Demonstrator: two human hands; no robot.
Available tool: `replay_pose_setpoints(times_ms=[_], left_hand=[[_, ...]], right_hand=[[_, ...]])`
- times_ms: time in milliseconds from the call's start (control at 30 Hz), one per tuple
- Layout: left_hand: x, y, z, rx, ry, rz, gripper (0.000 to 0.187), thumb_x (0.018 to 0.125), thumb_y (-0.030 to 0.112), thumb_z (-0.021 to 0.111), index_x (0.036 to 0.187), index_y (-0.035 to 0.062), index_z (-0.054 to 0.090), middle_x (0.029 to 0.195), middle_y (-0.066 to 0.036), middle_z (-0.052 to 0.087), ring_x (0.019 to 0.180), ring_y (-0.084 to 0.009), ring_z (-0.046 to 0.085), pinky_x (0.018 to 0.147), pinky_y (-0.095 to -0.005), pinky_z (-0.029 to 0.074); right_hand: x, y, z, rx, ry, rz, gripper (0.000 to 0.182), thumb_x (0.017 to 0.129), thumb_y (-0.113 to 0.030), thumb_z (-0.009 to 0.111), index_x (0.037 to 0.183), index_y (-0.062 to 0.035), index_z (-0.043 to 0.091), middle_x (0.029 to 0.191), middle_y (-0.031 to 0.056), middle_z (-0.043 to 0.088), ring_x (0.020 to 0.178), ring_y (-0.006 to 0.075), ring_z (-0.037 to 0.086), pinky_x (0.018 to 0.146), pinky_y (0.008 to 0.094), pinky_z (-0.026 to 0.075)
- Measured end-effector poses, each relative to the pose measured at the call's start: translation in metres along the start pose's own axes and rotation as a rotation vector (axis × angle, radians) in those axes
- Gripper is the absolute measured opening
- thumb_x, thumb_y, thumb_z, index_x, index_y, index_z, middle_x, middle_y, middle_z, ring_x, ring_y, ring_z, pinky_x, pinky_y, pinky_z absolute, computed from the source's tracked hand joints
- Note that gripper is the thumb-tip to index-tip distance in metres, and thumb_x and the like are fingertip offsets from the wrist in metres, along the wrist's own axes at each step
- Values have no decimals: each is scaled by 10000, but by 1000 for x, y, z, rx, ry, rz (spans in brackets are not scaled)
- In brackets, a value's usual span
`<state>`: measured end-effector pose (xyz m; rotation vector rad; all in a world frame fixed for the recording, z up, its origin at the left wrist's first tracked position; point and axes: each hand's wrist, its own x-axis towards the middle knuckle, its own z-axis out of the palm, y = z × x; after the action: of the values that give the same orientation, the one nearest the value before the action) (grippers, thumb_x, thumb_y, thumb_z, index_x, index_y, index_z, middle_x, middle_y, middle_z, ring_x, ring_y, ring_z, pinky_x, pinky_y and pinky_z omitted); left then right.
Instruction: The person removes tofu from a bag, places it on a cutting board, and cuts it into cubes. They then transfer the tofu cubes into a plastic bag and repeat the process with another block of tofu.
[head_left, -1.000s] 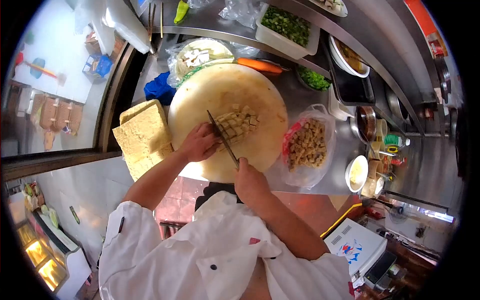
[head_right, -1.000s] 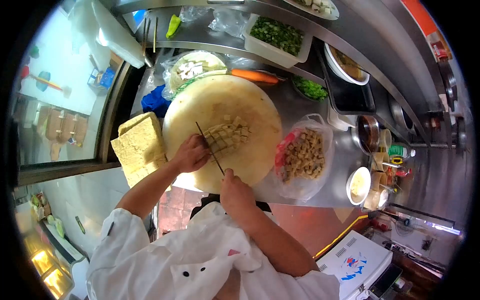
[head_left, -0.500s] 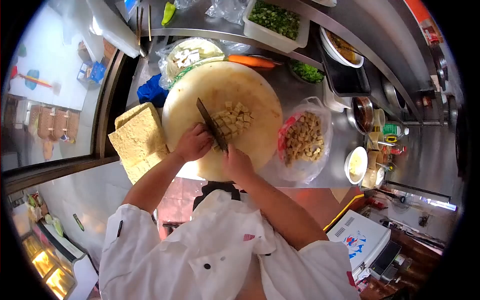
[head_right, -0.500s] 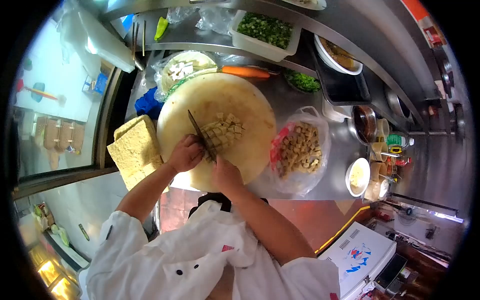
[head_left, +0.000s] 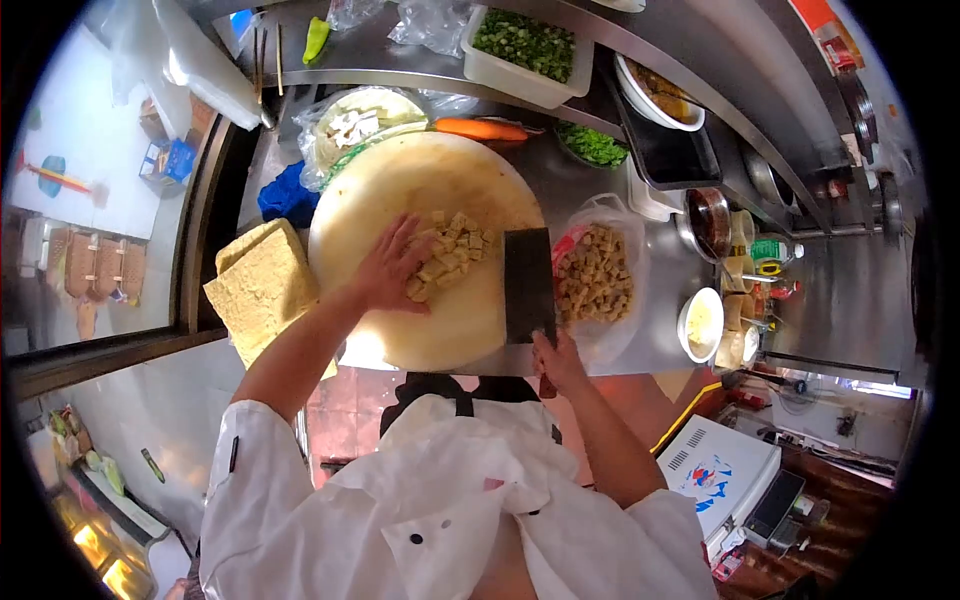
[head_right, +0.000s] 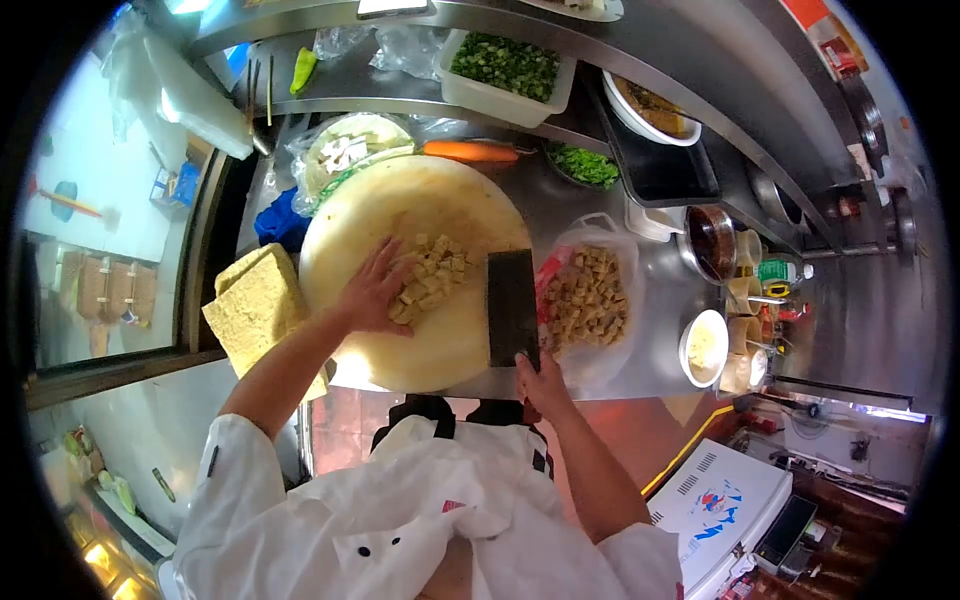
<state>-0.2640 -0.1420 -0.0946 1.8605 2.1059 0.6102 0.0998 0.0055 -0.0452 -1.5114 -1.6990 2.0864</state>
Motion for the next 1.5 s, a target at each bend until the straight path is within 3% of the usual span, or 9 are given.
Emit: replay_pose_setpoints(times_ms=[167, 367, 467, 500, 633, 867, 1067, 1267, 1500], left_hand=[[19, 2, -1, 3, -86, 122, 1201, 613, 689, 875, 1608, 237, 378, 1687, -263, 163, 1564, -496, 142, 1255, -579, 228], [18, 22, 31, -60, 163, 133, 1051, 644, 647, 875, 1553, 281, 494, 1697, -223, 187, 1551, -505, 190, 1222, -573, 311], [21, 45, 43, -103, 270, 40, 854, 691, 551, 889, 1444, 253, 618, 1668, -225, 267, 1520, -508, 279, 1166, -575, 394], [22, 49, 46, -167, 346, -23, 756, 707, 489, 891, 1379, 229, 662, 1638, -227, 325, 1495, -498, 333, 1149, -560, 416], [21, 69, 48, -299, 545, -191, 520, 742, 267, 878, 1234, 175, 736, 1550, -244, 452, 1384, -480, 494, 1098, -515, 480], [13, 104, 52, -236, 617, -407, 418, 753, 207, 830, 1156, 131, 749, 1465, -239, 526, 1300, -462, 559, 1056, -491, 507], [10, 147, 52, -153, 699, -518, 402, 739, 190, 828, 1128, 113, 764, 1433, -222, 556, 1312, -444, 547, 1078, -486, 491], [29, 223, 54, 33, 762, -422, 436, 718, 138, 838, 1140, 89, 739, 1390, -249, 560, 1250, -458, 580, 1029, -482, 518], [97, 329, 97, -141, 669, -360, 419, 721, 156, 822, 1121, 68, 739, 1409, -246, 539, 1296, -458, 545, 1069, -510, 487]], right_hand=[[17, 37, 19, 82, 34, -20, 195, 1067, -252, 616, 1142, -91, 536, 759, 1, 521, 581, 116, 503, 524, 298, 451], [46, 36, 76, 104, 4, 16, 343, 1068, -262, 603, 1340, -77, 505, 839, 2, 556, 670, 109, 530, 573, 293, 469], [48, 27, 115, 187, -57, -97, 332, 1062, -255, 603, 1317, -60, 521, 849, 6, 561, 711, 99, 550, 600, 280, 474], [55, 28, 127, 28, -33, -169, 280, 1062, -238, 596, 1265, -57, 534, 821, 9, 559, 666, 103, 549, 571, 288, 471], [45, 22, 138, 265, -139, -4, 225, 1063, -224, 587, 1207, -59, 533, 779, 14, 553, 597, 118, 540, 519, 313, 461], [34, 21, 131, 157, -229, 8, 178, 1075, -217, 567, 1167, -78, 506, 736, 7, 516, 537, 120, 496, 474, 306, 441], [20, 34, 105, 227, -355, 47, 162, 1077, -215, 556, 1127, -73, 497, 685, 13, 503, 493, 134, 496, 453, 318, 449], [0, 48, 40, 326, -500, 32, 135, 1078, -187, 545, 1129, -79, 484, 675, 12, 500, 490, 120, 492, 439, 306, 433], [-43, 52, -95, 228, -364, -36, 186, 1047, -175, 576, 1165, -61, 488, 698, 37, 554, 499, 136, 528, 440, 330, 440]])
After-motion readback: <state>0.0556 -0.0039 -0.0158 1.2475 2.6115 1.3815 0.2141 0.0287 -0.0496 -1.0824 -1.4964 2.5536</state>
